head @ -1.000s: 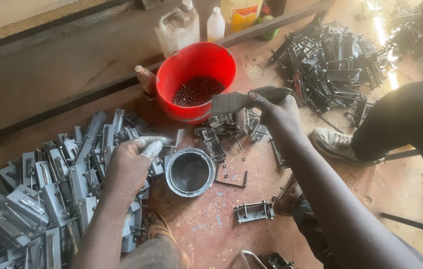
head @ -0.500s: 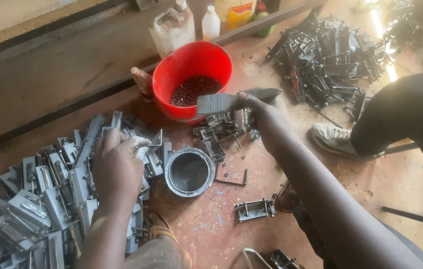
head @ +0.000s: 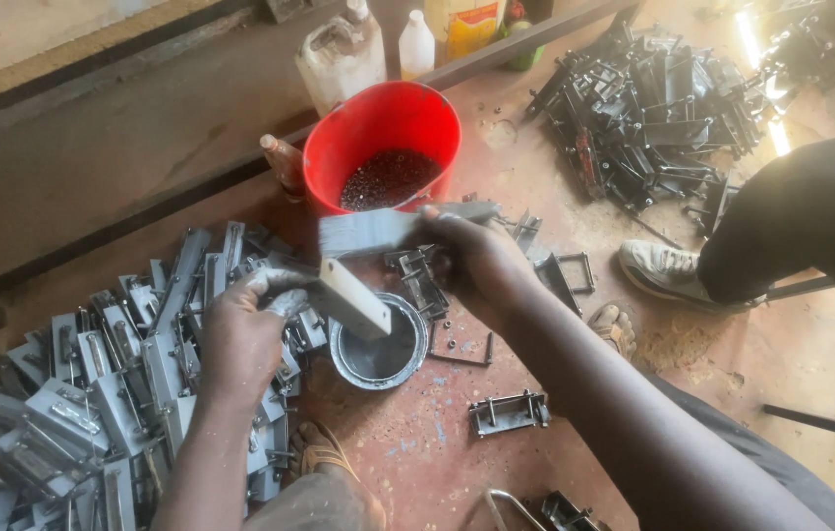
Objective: Manually applying a dark coating to metal brackets using a cloth and sorting them into piles on the floor.
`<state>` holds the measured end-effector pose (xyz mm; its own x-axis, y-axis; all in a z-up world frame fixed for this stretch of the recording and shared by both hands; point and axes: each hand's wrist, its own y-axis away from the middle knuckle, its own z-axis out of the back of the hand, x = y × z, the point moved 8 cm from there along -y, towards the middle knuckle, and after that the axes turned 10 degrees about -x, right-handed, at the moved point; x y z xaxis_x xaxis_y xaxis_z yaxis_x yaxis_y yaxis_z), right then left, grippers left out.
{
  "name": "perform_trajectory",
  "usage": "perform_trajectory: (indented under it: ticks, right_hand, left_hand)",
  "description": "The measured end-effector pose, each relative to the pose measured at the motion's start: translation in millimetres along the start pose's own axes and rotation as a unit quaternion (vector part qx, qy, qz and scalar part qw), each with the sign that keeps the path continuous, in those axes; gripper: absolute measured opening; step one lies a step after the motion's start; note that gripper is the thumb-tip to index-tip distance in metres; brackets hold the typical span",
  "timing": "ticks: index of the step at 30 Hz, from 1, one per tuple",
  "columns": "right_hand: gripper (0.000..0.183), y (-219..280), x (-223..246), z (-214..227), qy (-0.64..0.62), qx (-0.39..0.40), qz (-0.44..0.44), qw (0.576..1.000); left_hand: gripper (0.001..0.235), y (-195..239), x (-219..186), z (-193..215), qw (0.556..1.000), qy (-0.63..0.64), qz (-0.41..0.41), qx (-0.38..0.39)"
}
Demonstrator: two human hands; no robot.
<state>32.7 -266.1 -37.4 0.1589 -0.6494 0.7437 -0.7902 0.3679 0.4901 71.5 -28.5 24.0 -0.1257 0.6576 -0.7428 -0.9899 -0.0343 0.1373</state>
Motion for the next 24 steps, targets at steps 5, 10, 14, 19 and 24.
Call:
perform_trajectory:
  ticks: [5,10,14,19,24]
  right_hand:
    - [0.027,2,-8,11,0.063,-0.019,0.027,0.997]
    - [0.028,-7,4,44,0.219,-0.103,0.067,0.968]
    - [0.036,12,21,14,0.168,-0.091,0.098,0.977]
    - [0.046,32,10,-20,0.162,-0.013,0.102,0.981]
    - [0.035,21,7,4,0.297,-0.024,0.128,0.946]
  left_hand:
    - [0.02,1,-2,9,0.995,0.09,0.047,-0.011]
    - [0.017,-3,22,26,0.961,0.242,0.101,-0.091]
    - [0.018,-7,42,13,0.963,0.216,0.131,-0.092]
    - [0.024,-12,47,-15,0.954,0.251,0.144,-0.083]
    - [0.019,-14,52,4,0.921,0.32,0.18,-0.131]
